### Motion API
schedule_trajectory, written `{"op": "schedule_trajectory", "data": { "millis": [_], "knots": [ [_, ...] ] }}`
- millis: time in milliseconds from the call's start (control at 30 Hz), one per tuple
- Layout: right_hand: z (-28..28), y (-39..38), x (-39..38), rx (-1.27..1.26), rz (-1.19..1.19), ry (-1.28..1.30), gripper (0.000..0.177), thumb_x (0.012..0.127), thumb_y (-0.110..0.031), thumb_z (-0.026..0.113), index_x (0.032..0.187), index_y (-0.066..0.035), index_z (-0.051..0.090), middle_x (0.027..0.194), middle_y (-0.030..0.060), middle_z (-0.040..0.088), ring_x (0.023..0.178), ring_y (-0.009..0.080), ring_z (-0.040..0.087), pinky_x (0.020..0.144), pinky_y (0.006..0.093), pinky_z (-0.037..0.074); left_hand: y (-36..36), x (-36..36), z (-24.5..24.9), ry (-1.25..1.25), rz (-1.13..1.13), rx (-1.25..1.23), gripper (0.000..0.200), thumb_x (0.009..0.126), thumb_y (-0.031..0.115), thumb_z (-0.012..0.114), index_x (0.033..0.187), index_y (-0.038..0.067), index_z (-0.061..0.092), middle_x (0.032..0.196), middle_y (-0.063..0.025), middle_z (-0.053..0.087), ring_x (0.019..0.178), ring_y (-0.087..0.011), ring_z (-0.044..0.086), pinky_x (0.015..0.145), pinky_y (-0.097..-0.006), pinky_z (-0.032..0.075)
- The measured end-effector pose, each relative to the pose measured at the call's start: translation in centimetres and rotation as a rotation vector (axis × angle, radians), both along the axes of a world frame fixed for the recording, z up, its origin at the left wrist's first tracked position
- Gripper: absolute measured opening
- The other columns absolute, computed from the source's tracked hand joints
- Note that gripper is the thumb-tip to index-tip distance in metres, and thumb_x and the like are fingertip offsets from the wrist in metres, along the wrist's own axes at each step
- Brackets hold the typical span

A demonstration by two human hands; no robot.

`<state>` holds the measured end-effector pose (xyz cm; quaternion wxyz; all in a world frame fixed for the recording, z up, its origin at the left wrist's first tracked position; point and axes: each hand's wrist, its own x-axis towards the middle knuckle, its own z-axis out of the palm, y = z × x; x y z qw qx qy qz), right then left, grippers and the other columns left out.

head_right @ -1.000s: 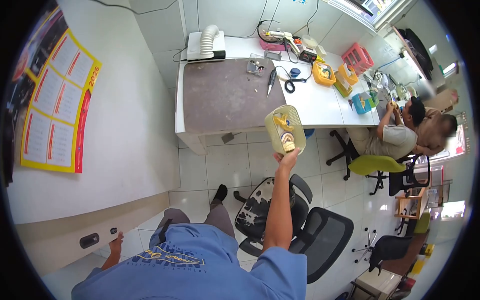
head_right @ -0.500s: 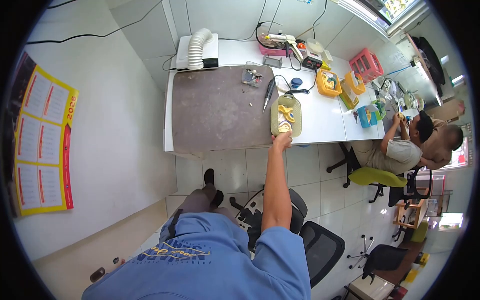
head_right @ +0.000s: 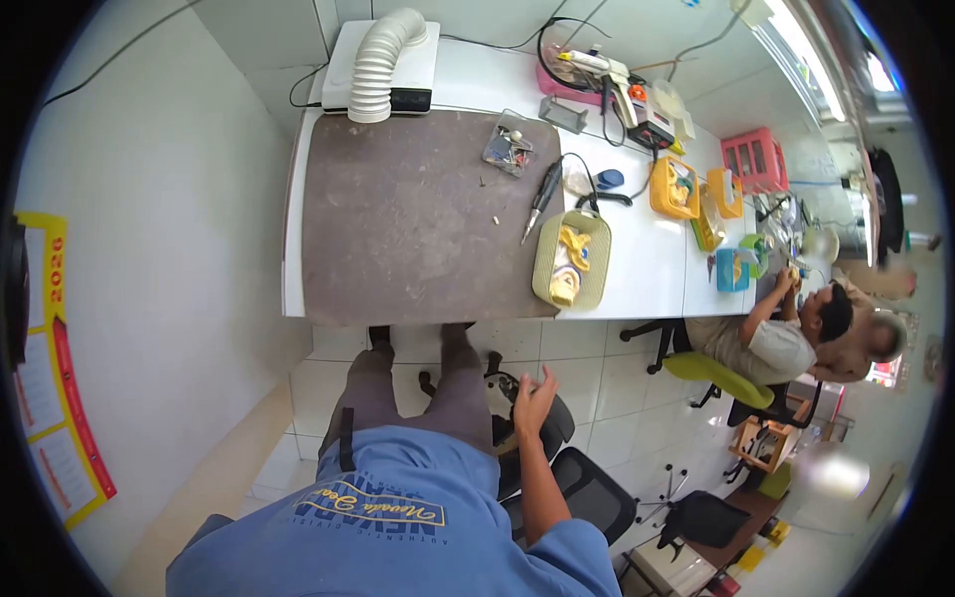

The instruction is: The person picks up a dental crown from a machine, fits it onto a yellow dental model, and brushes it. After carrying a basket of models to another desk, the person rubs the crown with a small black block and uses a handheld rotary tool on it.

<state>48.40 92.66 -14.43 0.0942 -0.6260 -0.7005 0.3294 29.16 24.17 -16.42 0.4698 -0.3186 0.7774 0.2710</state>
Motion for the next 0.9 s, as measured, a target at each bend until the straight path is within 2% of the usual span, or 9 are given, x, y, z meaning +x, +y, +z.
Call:
{"op": "schedule_trajectory", "data": {
  "millis": [67, 133, 200, 333, 500, 567, 667, 767, 900],
  "knots": [
    [-1.7, 0.7, 3.2, -0.142, 0.116, -0.229, 0.063, 0.089, -0.021, 0.069, 0.143, -0.003, 0.042, 0.129, 0.0216, 0.049, 0.110, 0.0350, 0.059, 0.102, 0.0401, 0.046, 2.6, 1.2, -1.4, -0.012, -0.015, -0.004, 0.048, 0.089, 0.039, 0.070, 0.124, 0.010, 0.054, 0.113, -0.0123, 0.066, 0.104, -0.0360, 0.065, 0.085, -0.0497, 0.050],
    [-7.3, 2.0, 9.2, -0.082, 0.354, -0.391, 0.071, 0.084, -0.020, 0.072, 0.145, -0.004, 0.040, 0.140, 0.0248, 0.043, 0.127, 0.0424, 0.049, 0.105, 0.0433, 0.044, 4.6, 2.9, -2.7, -0.023, -0.021, -0.033, 0.048, 0.089, 0.039, 0.070, 0.123, 0.009, 0.054, 0.113, -0.0127, 0.066, 0.104, -0.0362, 0.065, 0.085, -0.0496, 0.050],
    [-7.1, 4.0, 9.7, -0.107, 0.534, -0.604, 0.080, 0.081, -0.017, 0.072, 0.149, -0.006, 0.032, 0.151, 0.0272, 0.031, 0.135, 0.0486, 0.036, 0.109, 0.0535, 0.038, 6.6, 5.2, -4.0, -0.038, -0.010, -0.082, 0.048, 0.089, 0.039, 0.070, 0.123, 0.009, 0.054, 0.113, -0.0130, 0.066, 0.104, -0.0363, 0.065, 0.085, -0.0496, 0.050],
    [-14.6, 8.1, 15.3, -0.394, 1.040, -0.889, 0.097, 0.076, -0.020, 0.073, 0.158, -0.017, 0.021, 0.159, 0.0269, 0.017, 0.144, 0.0492, 0.024, 0.111, 0.0636, 0.031, 9.9, 10.1, -6.9, -0.072, 0.012, -0.181, 0.047, 0.089, 0.038, 0.070, 0.123, 0.009, 0.054, 0.113, -0.0138, 0.065, 0.104, -0.0367, 0.065, 0.085, -0.0496, 0.050],
    [-19.8, 10.3, 22.3, -0.594, 0.985, -0.691, 0.081, 0.082, -0.030, 0.070, 0.153, -0.016, 0.034, 0.157, 0.0261, 0.030, 0.140, 0.0428, 0.040, 0.112, 0.0500, 0.039, 14.0, 15.6, -11.1, -0.144, 0.001, -0.223, 0.047, 0.089, 0.037, 0.070, 0.123, 0.008, 0.054, 0.112, -0.0147, 0.065, 0.103, -0.0371, 0.065, 0.085, -0.0495, 0.050],
    [-20.0, 10.3, 23.7, -0.390, 0.660, -0.563, 0.055, 0.084, -0.035, 0.064, 0.127, -0.001, 0.056, 0.104, 0.0302, 0.067, 0.093, 0.0443, 0.067, 0.080, 0.0503, 0.055, 16.4, 17.5, -13.1, -0.186, -0.018, -0.216, 0.047, 0.089, 0.037, 0.070, 0.122, 0.008, 0.054, 0.112, -0.0150, 0.065, 0.103, -0.0373, 0.065, 0.085, -0.0495, 0.050],
    [-15.0, 12.0, 18.2, -0.489, 0.889, -0.609, 0.048, 0.086, -0.036, 0.063, 0.117, 0.000, 0.058, 0.092, 0.0280, 0.069, 0.080, 0.0480, 0.067, 0.072, 0.0539, 0.054, 19.3, 19.5, -15.7, -0.244, -0.100, -0.180, 0.047, 0.089, 0.036, 0.070, 0.122, 0.008, 0.053, 0.112, -0.0156, 0.065, 0.103, -0.0375, 0.065, 0.085, -0.0495, 0.050],
    [-26.8, 13.3, 34.8, -0.441, 1.018, -0.642, 0.049, 0.086, -0.037, 0.062, 0.117, 0.000, 0.059, 0.098, 0.0272, 0.069, 0.084, 0.0482, 0.067, 0.073, 0.0529, 0.055, 22.3, 20.8, -16.7, -0.299, -0.220, -0.136, 0.046, 0.089, 0.036, 0.070, 0.122, 0.007, 0.053, 0.111, -0.0161, 0.065, 0.103, -0.0378, 0.065, 0.085, -0.0495, 0.050],
    [-21.0, 12.7, 29.4, -0.550, 0.873, -0.578, 0.051, 0.085, -0.037, 0.065, 0.122, -0.003, 0.058, 0.108, 0.0244, 0.067, 0.094, 0.0435, 0.065, 0.080, 0.0491, 0.054, 24.0, 22.2, -16.8, -0.362, -0.489, -0.036, 0.046, 0.089, 0.035, 0.069, 0.122, 0.007, 0.053, 0.111, -0.0168, 0.065, 0.103, -0.0381, 0.065, 0.085, -0.0494, 0.050]
  ]
}}
